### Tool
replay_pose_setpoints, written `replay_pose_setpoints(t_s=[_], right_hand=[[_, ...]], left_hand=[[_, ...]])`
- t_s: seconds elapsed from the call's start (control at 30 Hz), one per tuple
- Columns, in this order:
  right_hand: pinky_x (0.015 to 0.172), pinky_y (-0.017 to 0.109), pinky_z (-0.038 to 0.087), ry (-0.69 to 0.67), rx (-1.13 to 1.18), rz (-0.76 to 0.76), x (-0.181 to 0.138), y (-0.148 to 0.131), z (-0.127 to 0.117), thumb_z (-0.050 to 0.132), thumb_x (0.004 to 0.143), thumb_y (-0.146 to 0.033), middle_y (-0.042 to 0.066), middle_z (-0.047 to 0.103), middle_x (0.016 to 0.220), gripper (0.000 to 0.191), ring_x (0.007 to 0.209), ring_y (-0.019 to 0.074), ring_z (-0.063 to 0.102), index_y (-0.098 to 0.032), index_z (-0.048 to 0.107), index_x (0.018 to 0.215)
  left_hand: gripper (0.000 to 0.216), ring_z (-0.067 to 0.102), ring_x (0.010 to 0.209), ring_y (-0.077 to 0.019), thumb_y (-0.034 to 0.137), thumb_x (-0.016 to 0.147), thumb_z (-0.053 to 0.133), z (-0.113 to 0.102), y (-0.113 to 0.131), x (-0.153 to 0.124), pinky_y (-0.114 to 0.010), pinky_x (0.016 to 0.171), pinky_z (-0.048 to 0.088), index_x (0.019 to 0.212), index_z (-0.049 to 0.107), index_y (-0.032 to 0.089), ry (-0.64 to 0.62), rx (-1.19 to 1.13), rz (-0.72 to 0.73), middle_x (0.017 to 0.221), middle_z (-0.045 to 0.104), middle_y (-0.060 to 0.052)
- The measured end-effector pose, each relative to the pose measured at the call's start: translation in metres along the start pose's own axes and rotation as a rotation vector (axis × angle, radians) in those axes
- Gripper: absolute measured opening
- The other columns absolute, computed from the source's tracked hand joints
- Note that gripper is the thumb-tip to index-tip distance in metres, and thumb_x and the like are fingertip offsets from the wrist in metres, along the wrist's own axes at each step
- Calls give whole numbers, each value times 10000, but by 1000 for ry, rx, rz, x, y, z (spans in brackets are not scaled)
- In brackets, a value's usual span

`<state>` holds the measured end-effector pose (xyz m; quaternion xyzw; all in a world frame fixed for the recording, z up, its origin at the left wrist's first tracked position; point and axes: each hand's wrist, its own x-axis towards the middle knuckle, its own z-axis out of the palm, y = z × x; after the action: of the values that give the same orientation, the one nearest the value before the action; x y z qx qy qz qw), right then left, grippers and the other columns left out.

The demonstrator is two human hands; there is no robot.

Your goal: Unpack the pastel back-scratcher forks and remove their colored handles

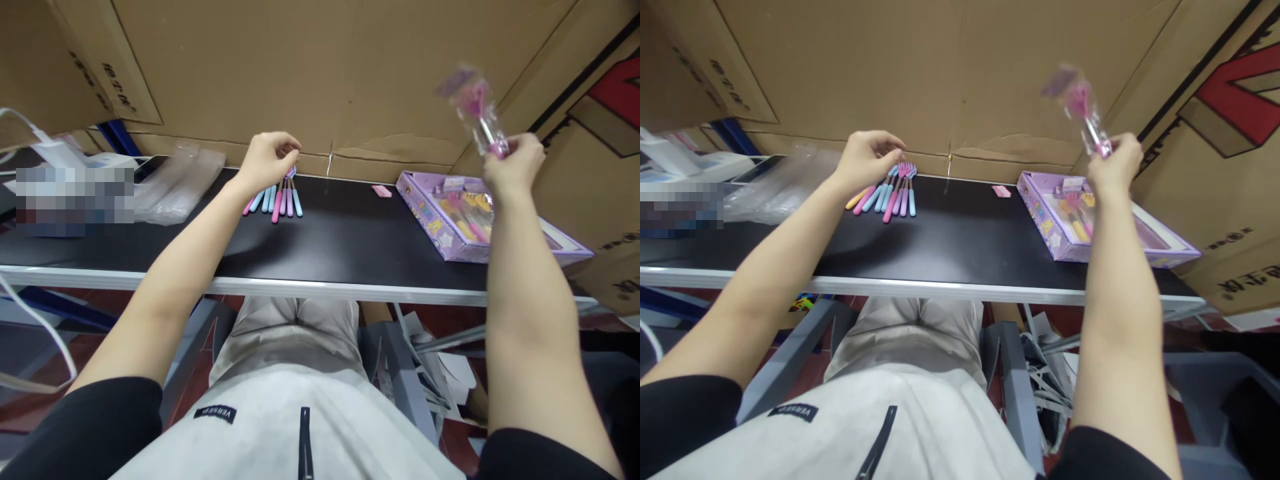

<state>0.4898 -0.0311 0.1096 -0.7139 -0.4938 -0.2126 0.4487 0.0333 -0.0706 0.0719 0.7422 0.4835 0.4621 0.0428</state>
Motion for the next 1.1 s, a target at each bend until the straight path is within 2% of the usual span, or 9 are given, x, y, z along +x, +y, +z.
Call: replay_pose_setpoints(t_s=[0.07,0.2,0.3,0.43,0.53,0.73,0.93,1.1], right_hand=[[993,314,572,-28,290,54,-7,-49,0,676,882,98,159,764,1200,301,1098,175,759,-166,604,1007],[872,237,605,-105,891,160,-33,-128,13,626,991,52,39,706,1097,406,879,79,717,-258,388,881],[930,246,630,-248,1207,282,-64,-159,34,654,1011,-13,-27,699,1041,329,968,76,706,-249,449,907],[950,367,673,-571,1354,471,-113,-167,63,705,1010,-191,-41,726,974,141,1053,145,747,-244,575,1019],[938,419,683,-691,1351,584,-141,-162,78,783,959,-305,-32,729,930,221,991,169,777,-243,576,1005],[961,394,672,-794,1358,676,-164,-166,76,842,926,-349,-52,725,872,308,854,131,765,-245,554,961],[996,384,664,-842,1417,761,-178,-179,62,836,947,-366,-52,727,855,313,857,128,768,-242,549,955],[963,388,678,-824,1433,796,-180,-181,63,841,941,-440,-42,720,818,357,869,149,777,-244,543,936]], left_hand=[[242,769,990,-244,202,911,572,11,-18,-4,-380,961,600,1062,760,179,-20,47,26,1023,828,-78],[259,753,1027,-280,239,919,556,24,-46,-11,-421,980,584,1052,774,197,-74,139,95,1053,825,-98],[271,745,1052,-301,250,938,537,32,-50,-15,-466,1014,567,1049,777,194,-105,186,173,1070,819,-112],[266,725,1124,-309,271,967,542,46,-38,-22,-499,1067,537,1075,772,192,-119,156,328,1160,802,-127],[235,694,1201,-315,284,977,579,55,-26,-30,-510,1092,510,1093,767,203,-108,136,392,1286,761,-137],[135,628,1293,-357,289,957,672,59,-19,-38,-552,1116,451,1001,774,212,-121,198,340,1376,699,-140],[99,627,1258,-351,284,929,724,60,-29,-33,-543,1109,450,931,782,203,-136,224,273,1365,690,-131],[85,607,1297,-366,269,921,716,58,-25,-32,-563,1127,439,902,779,216,-167,224,235,1371,699,-121]])
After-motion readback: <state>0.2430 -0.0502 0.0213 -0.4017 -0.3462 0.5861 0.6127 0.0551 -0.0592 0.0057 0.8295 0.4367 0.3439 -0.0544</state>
